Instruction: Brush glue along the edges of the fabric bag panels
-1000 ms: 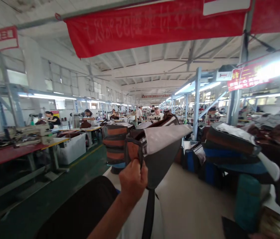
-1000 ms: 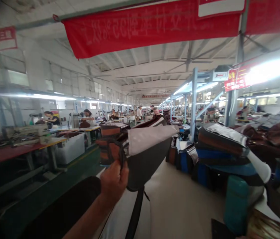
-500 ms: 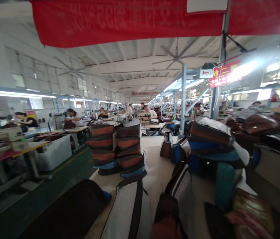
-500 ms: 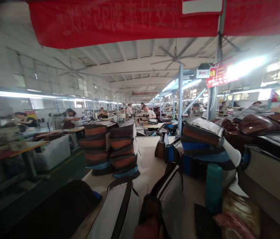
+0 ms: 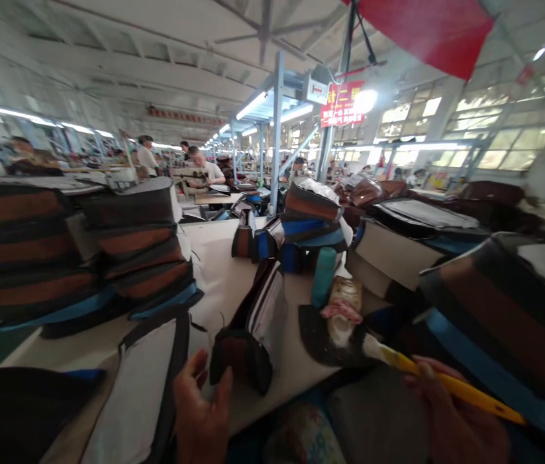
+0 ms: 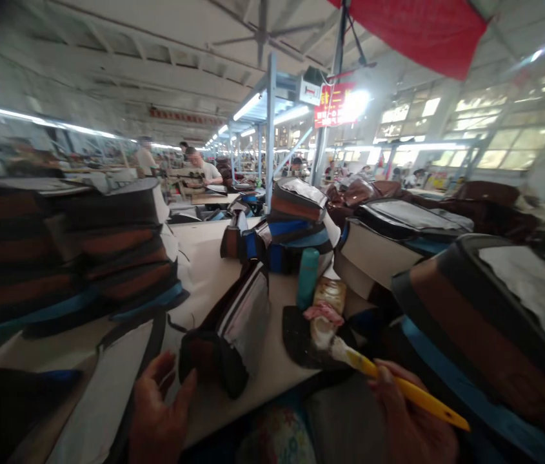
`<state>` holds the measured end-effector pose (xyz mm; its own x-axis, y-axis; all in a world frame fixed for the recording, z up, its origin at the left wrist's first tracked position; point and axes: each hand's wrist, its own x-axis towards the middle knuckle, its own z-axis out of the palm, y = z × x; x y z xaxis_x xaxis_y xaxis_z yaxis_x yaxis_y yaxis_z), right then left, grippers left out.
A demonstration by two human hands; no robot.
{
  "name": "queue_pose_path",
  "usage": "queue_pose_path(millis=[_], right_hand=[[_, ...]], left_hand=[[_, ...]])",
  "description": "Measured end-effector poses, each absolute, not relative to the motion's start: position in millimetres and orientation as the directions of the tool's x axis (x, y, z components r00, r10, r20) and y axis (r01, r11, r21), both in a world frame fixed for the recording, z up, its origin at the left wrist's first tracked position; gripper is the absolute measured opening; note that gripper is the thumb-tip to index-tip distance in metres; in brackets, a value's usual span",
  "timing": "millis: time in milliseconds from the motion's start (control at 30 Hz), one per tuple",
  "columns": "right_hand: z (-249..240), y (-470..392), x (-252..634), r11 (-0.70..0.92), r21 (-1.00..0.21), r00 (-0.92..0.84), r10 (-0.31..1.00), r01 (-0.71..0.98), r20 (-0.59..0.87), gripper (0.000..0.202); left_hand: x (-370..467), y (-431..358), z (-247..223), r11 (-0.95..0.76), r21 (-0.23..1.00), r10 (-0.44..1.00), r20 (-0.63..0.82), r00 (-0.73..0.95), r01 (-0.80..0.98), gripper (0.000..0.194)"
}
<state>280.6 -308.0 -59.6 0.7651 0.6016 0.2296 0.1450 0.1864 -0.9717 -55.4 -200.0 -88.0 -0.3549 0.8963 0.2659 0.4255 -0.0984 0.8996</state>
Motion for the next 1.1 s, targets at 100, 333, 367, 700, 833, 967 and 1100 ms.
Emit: queue_pose_path(millis=[100, 333, 367, 700, 833, 967, 1100], right_hand=[[-69, -279, 292, 0.182, -0.95, 0.744, 0.591, 0.254, 0.312, 0.04], [-95, -210, 307, 0.143, -0.842, 0.502, 0.746, 0.52, 0.437, 0.031], [-103, -199, 310, 0.153, -0.835, 0.48, 0.757, 0.529, 0.443, 0.031], [-156, -145, 334, 0.211, -0.786, 0.378, 0.785, 0.582, 0.491, 0.025], [-157, -159, 336, 0.217, -0.773, 0.37, 0.78, 0.596, 0.504, 0.027], [-157, -189, 328, 0.222, -0.752, 0.3, 0.818, 0.621, 0.49, 0.026], [-151, -213, 319, 0.2, -0.764, 0.3, 0.835, 0.614, 0.46, 0.028]], left_hand=[[-55, -183, -90, -0.099, 0.898, 0.928, 0.239, -0.287, 0.428, 0.067], [-52, -173, -101, -0.374, 0.799, 0.915, 0.401, 0.046, 0.471, 0.039], [-51, -174, -104, -0.397, 0.794, 0.91, 0.408, 0.08, 0.46, 0.037], [-63, -171, -129, -0.517, 0.699, 0.847, 0.5, 0.179, 0.494, 0.035], [-57, -173, -123, -0.434, 0.748, 0.894, 0.429, 0.133, 0.503, 0.035], [-51, -176, -117, -0.405, 0.804, 0.912, 0.391, 0.128, 0.436, 0.034], [-50, -175, -112, -0.437, 0.802, 0.897, 0.42, 0.137, 0.407, 0.028]])
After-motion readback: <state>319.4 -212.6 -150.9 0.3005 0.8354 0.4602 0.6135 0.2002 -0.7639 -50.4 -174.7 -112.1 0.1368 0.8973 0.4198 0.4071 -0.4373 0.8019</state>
